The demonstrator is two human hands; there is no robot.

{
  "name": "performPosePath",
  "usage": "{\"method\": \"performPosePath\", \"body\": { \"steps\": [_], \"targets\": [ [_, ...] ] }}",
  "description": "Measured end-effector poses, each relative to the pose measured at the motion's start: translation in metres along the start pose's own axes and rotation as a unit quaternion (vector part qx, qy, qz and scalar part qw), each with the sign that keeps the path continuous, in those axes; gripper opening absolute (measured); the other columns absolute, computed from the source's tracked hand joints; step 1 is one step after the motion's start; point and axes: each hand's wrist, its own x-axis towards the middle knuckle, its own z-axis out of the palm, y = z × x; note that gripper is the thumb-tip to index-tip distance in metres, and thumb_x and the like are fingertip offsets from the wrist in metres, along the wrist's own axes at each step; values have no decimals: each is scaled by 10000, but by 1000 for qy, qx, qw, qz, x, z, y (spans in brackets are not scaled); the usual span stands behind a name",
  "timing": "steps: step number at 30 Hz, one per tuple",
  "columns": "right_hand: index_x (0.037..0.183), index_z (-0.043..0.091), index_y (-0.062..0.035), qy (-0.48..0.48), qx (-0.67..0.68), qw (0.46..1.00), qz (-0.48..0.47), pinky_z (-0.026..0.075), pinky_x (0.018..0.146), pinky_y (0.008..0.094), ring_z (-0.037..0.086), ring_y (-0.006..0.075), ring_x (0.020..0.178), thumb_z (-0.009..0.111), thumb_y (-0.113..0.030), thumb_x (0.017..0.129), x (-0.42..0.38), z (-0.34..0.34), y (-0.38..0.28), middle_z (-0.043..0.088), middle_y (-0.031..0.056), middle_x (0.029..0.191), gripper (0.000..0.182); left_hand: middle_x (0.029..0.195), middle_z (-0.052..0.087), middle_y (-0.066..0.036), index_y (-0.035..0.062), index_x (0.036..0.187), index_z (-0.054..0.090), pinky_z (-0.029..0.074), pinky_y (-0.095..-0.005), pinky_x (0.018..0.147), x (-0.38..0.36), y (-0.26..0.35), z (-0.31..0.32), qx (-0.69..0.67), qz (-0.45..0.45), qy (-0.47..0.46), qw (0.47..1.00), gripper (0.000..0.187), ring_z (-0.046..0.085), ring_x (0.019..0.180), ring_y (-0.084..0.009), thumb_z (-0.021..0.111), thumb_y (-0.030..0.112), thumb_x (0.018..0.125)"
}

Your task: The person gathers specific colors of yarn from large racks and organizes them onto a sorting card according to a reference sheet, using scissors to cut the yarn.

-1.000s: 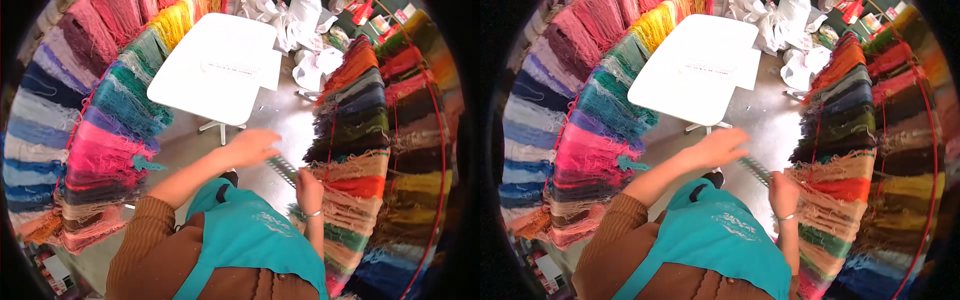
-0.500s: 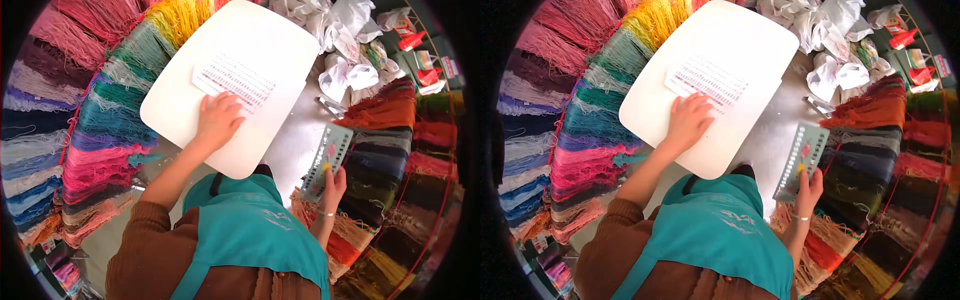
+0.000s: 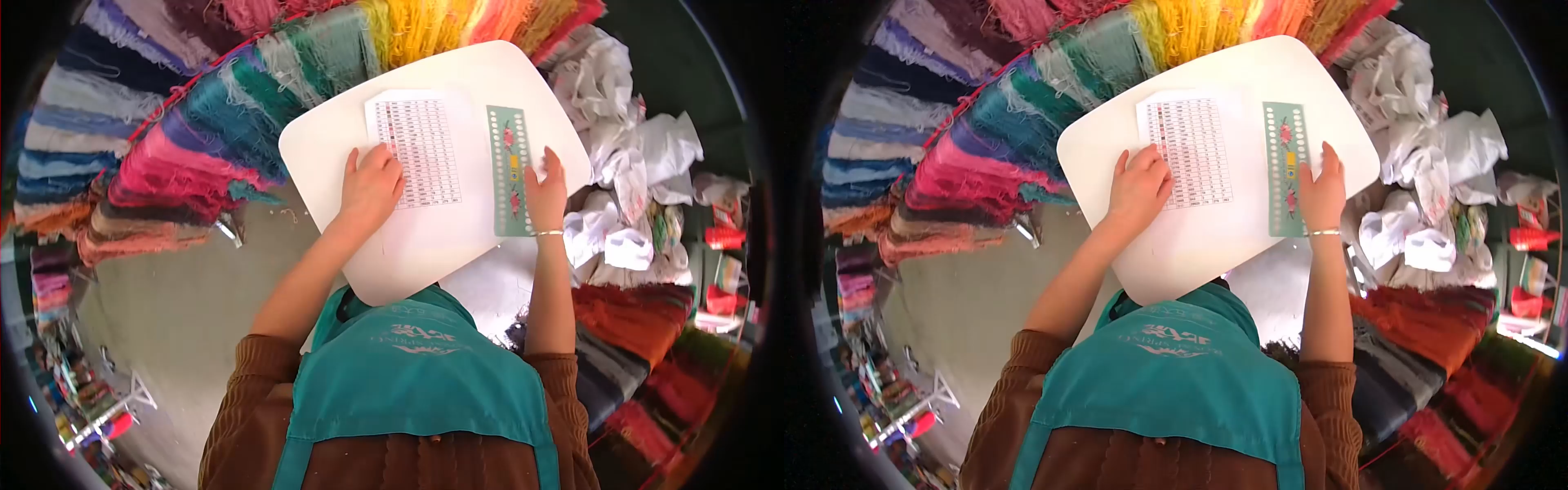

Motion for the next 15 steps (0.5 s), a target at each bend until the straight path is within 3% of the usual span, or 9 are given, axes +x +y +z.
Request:
{"method": "performPosePath", "body": {
  "steps": [1, 3, 4, 5, 7, 9, 12, 15],
  "targets": [
    [1226, 611, -25, -18, -24, 1000, 2, 493, 952, 407, 603, 361, 1099, 632, -133, 901, 7, -18, -34, 621, 179, 1209, 343, 1110, 612, -97, 80, 894, 632, 367, -584, 1069, 0, 5, -2, 6, 8, 16, 1000, 124, 582, 1136, -277, 701, 163, 833],
    [1181, 623, -45, -73, 103, 992, 10, 549, 734, 272, 671, 183, 880, 635, -63, 908, 0, -16, -47, 630, 103, 1179, 273, 1059, 632, -108, 70, 866, 631, 402, -560, 1034, 7, 2, -12, -34, -20, 64, 997, 106, 603, 1099, -300, 693, 152, 837],
    [1080, 657, -29, -115, 205, 972, 13, 548, 738, 267, 675, 153, 841, 619, 2, 903, -4, -20, -73, 669, 86, 1085, 184, 1008, 652, -120, 60, 838, 630, 436, -536, 998, 12, -6, -15, -78, -36, 108, 990, 97, 625, 1062, -323, 685, 141, 842],
    [1050, 664, -22, -206, 255, 945, 15, 550, 741, 268, 672, 143, 826, 614, 9, 904, -9, -22, -96, 681, 76, 1028, 157, 939, 674, -149, 48, 806, 632, 496, -464, 898, 19, -23, -13, -109, -69, 148, 980, 102, 658, 985, -349, 674, 129, 850],
    [1000, 671, -13, -353, 374, 858, -2, 551, 753, 272, 669, 127, 832, 615, 3, 908, -29, -19, -132, 696, 57, 923, 108, 896, 697, -155, 32, 845, 656, 532, -410, 789, 34, -54, -19, -143, -126, 213, 958, 140, 685, 875, -342, 676, 167, 872],
    [1015, 659, -31, -446, 393, 800, -88, 557, 754, 298, 689, 173, 843, 650, -51, 890, -43, -18, -172, 691, 80, 936, 126, 803, 703, -159, 22, 891, 685, 536, -386, 718, 49, -88, -22, -164, -253, 242, 922, 199, 695, 765, -317, 681, 221, 885],
    [1005, 633, -45, -516, 437, 716, -171, 545, 730, 357, 682, 265, 830, 660, -130, 883, -63, -17, -221, 678, 99, 920, 152, 778, 712, -159, 19, 897, 705, 536, -387, 688, 45, -142, -22, -140, -297, 300, 896, 245, 702, 717, -295, 677, 262, 889],
    [946, 610, -45, -576, 451, 652, -200, 519, 707, 385, 660, 283, 816, 659, -157, 874, -86, -26, -247, 668, 100, 895, 142, 765, 715, -157, -11, 869, 702, 532, -389, 680, 17, -177, -29, -117, -373, 349, 852, 265, 692, 693, -270, 669, 252, 871]
  ]
}}
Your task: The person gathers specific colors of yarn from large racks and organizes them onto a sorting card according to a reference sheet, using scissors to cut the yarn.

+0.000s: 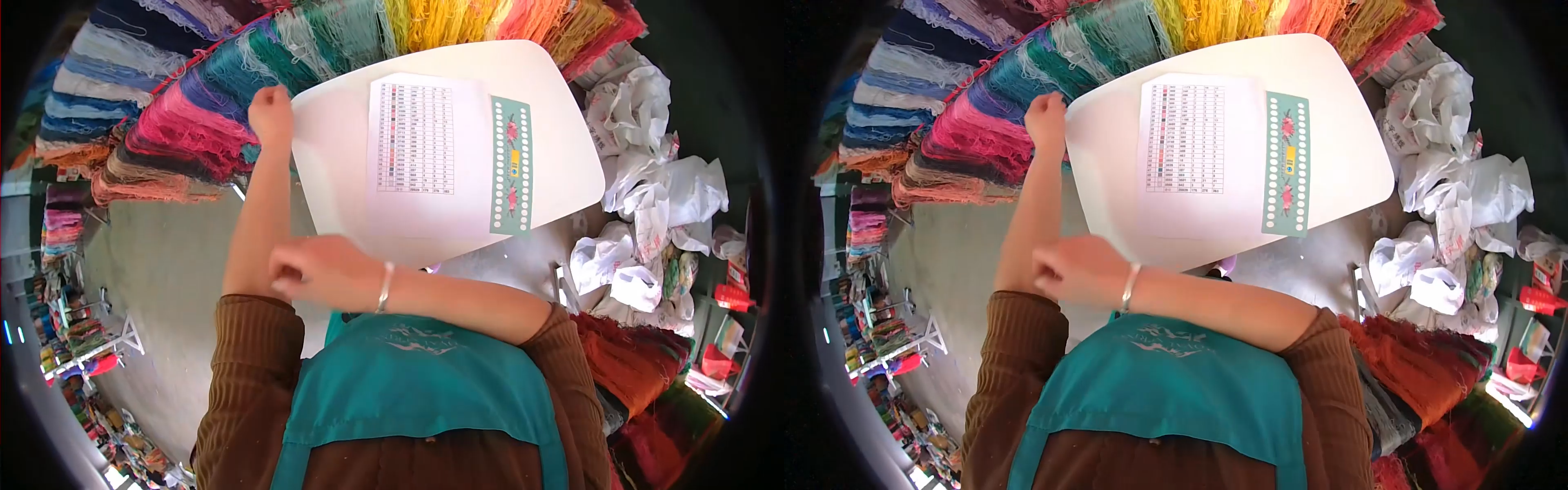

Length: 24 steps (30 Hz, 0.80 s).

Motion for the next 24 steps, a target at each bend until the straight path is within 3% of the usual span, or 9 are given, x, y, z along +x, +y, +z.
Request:
{"method": "performPosePath", "body": {
  "steps": [4, 5, 8, 12, 18, 19, 21, 22, 24],
  "targets": [
    [911, 610, -44, -44, 102, 994, 18, 512, 671, 359, 654, 231, 756, 669, -136, 852, -10, 23, -2, 665, 93, 831, 124, 716, 696, -122, -58, 843, 693, 526, -352, 630, -15, -28, -40, -94, -112, 66, 987, 300, 669, 646, -215, 641, 238, 850],
    [908, 615, -41, -62, 145, 987, 40, 511, 661, 345, 651, 210, 735, 668, -127, 851, -12, 24, 0, 667, 84, 810, 116, 701, 687, -118, -52, 835, 691, 514, -329, 592, -14, -50, -51, 33, -101, 86, 991, 282, 662, 626, -199, 640, 225, 836],
    [909, 629, -34, -92, 208, 973, 40, 511, 654, 322, 642, 179, 709, 666, -115, 846, -16, 26, 5, 673, 68, 779, 108, 710, 691, -136, -47, 833, 706, 528, -380, 657, -44, -45, -80, 29, -225, 88, 970, 315, 682, 665, -246, 645, 261, 803],
    [925, 644, -29, -166, 196, 966, 34, 517, 667, 313, 647, 172, 719, 684, -109, 825, -20, 22, 10, 680, 65, 786, 134, 722, 701, -139, -29, 815, 720, 526, -384, 650, -71, -80, -95, 102, -217, 104, 965, 329, 680, 642, -240, 643, 288, 773],
    [863, 603, -45, -69, 79, 994, 32, 504, 647, 383, 660, 260, 713, 629, -121, 831, -22, 32, 15, 676, 96, 776, 86, 772, 723, -152, -2, 860, 725, 546, -435, 707, -98, -118, -92, 111, -284, 28, 952, 305, 717, 777, -310, 627, 284, 817],
    [851, 591, -54, -41, 31, 998, 34, 496, 644, 409, 656, 288, 724, 618, -127, 830, -18, 35, 22, 674, 101, 783, 80, 772, 723, -152, -2, 860, 725, 546, -435, 707, -104, -134, -86, 110, -284, 30, 952, 305, 717, 777, -310, 627, 284, 817],
    [839, 578, -83, -2, -36, 999, 38, 480, 638, 460, 644, 331, 746, 609, -138, 818, -11, 41, 35, 667, 100, 793, 67, 848, 721, -196, 39, 910, 718, 556, -480, 738, -111, -156, -78, 220, -158, -54, 961, 293, 710, 825, -375, 580, 295, 874],
    [839, 578, -83, -1, -37, 999, 37, 480, 638, 460, 644, 331, 746, 609, -138, 818, -9, 41, 34, 667, 100, 793, 67, 848, 721, -196, 39, 910, 718, 556, -480, 738, -117, -137, -78, 219, -157, -54, 962, 293, 710, 825, -375, 580, 295, 874],
    [831, 568, -87, -12, -62, 997, 45, 467, 630, 473, 631, 339, 742, 595, -132, 818, -8, 40, 33, 650, 101, 774, 54, 926, 707, -221, 72, 953, 705, 554, -524, 758, -136, -68, -81, 380, -68, -182, 904, 286, 691, 876, -412, 541, 300, 901]
  ]
}}
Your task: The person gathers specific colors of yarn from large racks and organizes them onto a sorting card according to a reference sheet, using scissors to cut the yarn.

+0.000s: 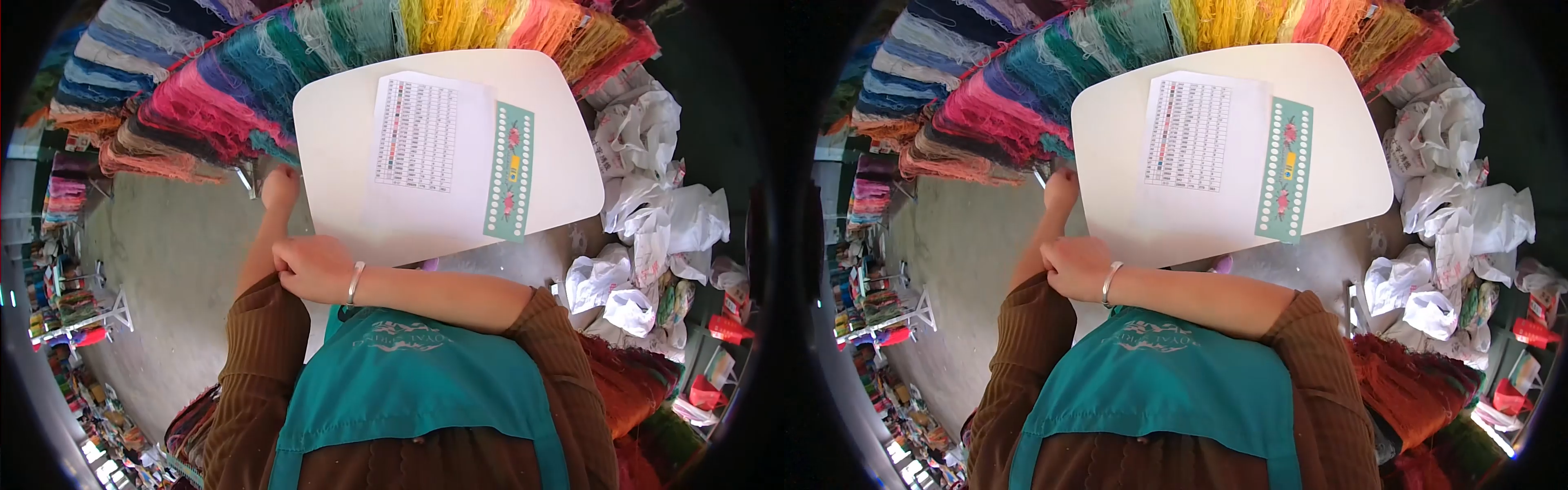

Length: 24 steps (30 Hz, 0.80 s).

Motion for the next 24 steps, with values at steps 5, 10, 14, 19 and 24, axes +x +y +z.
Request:
{"method": "performPosePath", "body": {
  "steps": [5, 10, 14, 19, 24],
  "targets": [
    [813, 553, -88, 33, -16, 999, -19, 454, 623, 484, 616, 345, 733, 577, -117, 821, 3, 0, -9, 630, 103, 754, 38, 960, 719, -187, 95, 971, 705, 560, -537, 744, -15, 3, -5, 107, 59, -74, 990, 256, 695, 890, -403, 534, 278, 914],
    [809, 560, -91, 93, 16, 991, -96, 452, 620, 492, 615, 350, 726, 587, -116, 806, 20, 1, -20, 628, 101, 745, 37, 956, 727, -162, 99, 973, 712, 562, -525, 734, -14, -15, 10, 255, 230, -166, 924, 252, 705, 875, -381, 546, 281, 918],
    [827, 601, -86, 23, -99, 995, -8, 486, 664, 499, 641, 362, 778, 587, -121, 789, 25, 3, 10, 650, 114, 785, 53, 966, 733, -148, 103, 942, 723, 565, -506, 726, -20, -2, 5, 280, 218, -177, 918, 248, 715, 877, -361, 554, 282, 922],
    [880, 611, -60, 65, -221, 973, -12, 515, 687, 502, 659, 381, 778, 572, -125, 801, 21, 1, 52, 662, 160, 824, 110, 979, 739, -130, 107, 904, 736, 569, -483, 715, -29, 11, -8, 311, 194, -191, 911, 248, 726, 879, -335, 563, 283, 927],
    [874, 593, -73, 52, -208, 977, -11, 510, 657, 486, 653, 360, 735, 573, -115, 804, 16, -5, 37, 662, 136, 817, 85, 1006, 706, -43, 140, 1051, 691, 536, -374, 748, -24, 29, -37, -302, -206, -34, 930, 202, 681, 944, -208, 576, 247, 924]
  ]
}}
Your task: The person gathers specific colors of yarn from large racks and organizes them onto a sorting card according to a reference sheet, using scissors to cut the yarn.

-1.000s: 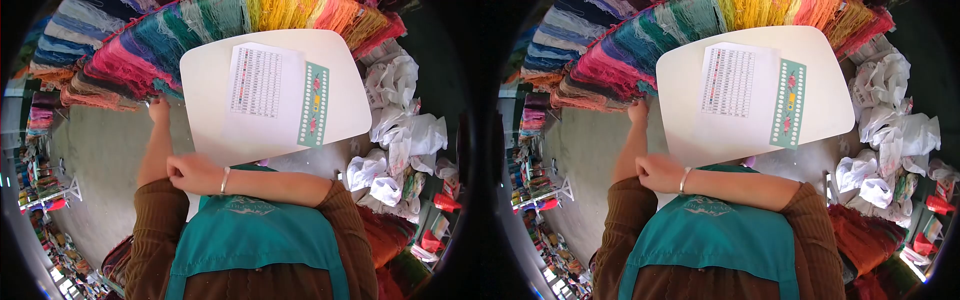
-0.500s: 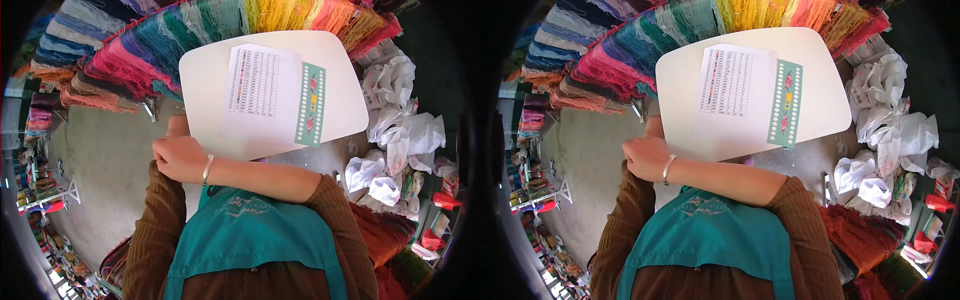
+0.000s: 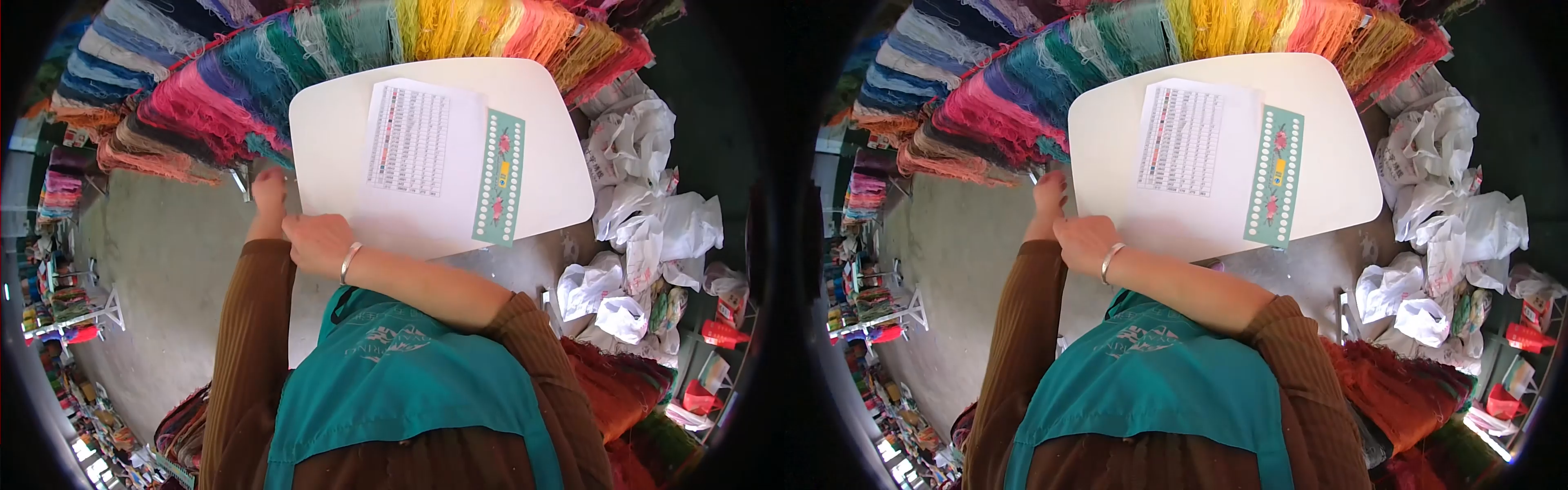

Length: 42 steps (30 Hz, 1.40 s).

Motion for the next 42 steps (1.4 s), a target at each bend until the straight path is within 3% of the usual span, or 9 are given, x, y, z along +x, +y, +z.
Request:
{"method": "performPosePath", "body": {
  "steps": [1, 3, 5, 8, 12, 18, 22, 30, 42],
  "targets": [
    [861, 584, -79, -23, 13, 1000, 7, 503, 643, 478, 649, 348, 718, 572, -109, 803, -1, -4, -3, 660, 125, 812, 66, 1008, 687, -19, 153, 1074, 674, 517, -347, 780, 3, 4, -3, -381, -179, 2, 907, 189, 653, 958, -175, 575, 227, 931],
    [846, 591, -94, -42, 75, 996, 3, 490, 632, 483, 651, 339, 723, 576, -108, 802, -12, -14, -11, 649, 109, 753, 48, 985, 654, 0, 162, 1120, 643, 487, -349, 816, 8, 9, -4, -474, -240, 27, 847, 205, 610, 944, -163, 594, 208, 926],
    [831, 578, -119, -78, 183, 980, -12, 473, 628, 486, 636, 323, 711, 565, -127, 814, -23, -24, -13, 638, 83, 715, 23, 1006, 664, -20, 133, 1116, 657, 498, -362, 820, -12, 32, -2, -427, -116, 112, 890, 214, 626, 964, -198, 614, 139, 906],
    [851, 561, -88, -87, 201, 975, -33, 497, 677, 425, 631, 305, 751, 605, -145, 821, -38, -44, -3, 640, 94, 832, 78, 1096, 679, -130, 42, 1129, 662, 496, -372, 905, -39, 59, 16, -102, 349, 91, 927, 265, 633, 1034, -305, 587, 21, 875],
    [921, 613, -77, 91, 14, 994, -55, 507, 811, 424, 622, 294, 938, 624, -146, 825, -76, -72, 47, 636, 99, 958, 120, 1202, 637, -170, 30, 1165, 646, 483, -423, 981, -109, 115, 39, 96, 604, -99, 785, 329, 591, 1139, -370, 662, 51, 836],
    [1159, 632, -41, 272, -240, 924, 123, 433, 1000, 478, 520, 332, 1248, 710, -190, 776, -142, -130, 141, 590, 138, 1256, 418, 1362, 547, -140, 63, 1312, 582, 407, -467, 1078, -133, 125, 93, 173, 618, -119, 758, 472, 503, 1285, -344, 669, 120, 852],
    [1298, 577, -39, 260, -240, 919, 171, 319, 1126, 517, 422, 350, 1362, 736, -267, 772, -154, -144, 165, 498, 164, 1414, 595, 1410, 505, -119, 95, 1337, 568, 357, -492, 1108, -147, 124, 114, 200, 607, -128, 758, 485, 461, 1327, -325, 662, 179, 868],
    [1300, 578, -82, 243, -216, 933, 153, 301, 1134, 535, 419, 336, 1366, 705, -285, 789, -155, -154, 173, 491, 158, 1411, 565, 1392, 507, -98, 112, 1357, 568, 327, -494, 1093, -159, 120, 128, 229, 588, -51, 774, 537, 458, 1309, -299, 666, 276, 855],
    [1251, 622, -121, 248, -171, 942, 148, 334, 1112, 517, 502, 294, 1297, 717, -236, 776, -155, -173, 174, 564, 92, 1352, 498, 1271, 540, -152, 88, 1279, 626, 374, -515, 977, -141, 134, 127, 194, 597, -96, 772, 515, 484, 1204, -362, 699, 299, 815]
  ]
}}
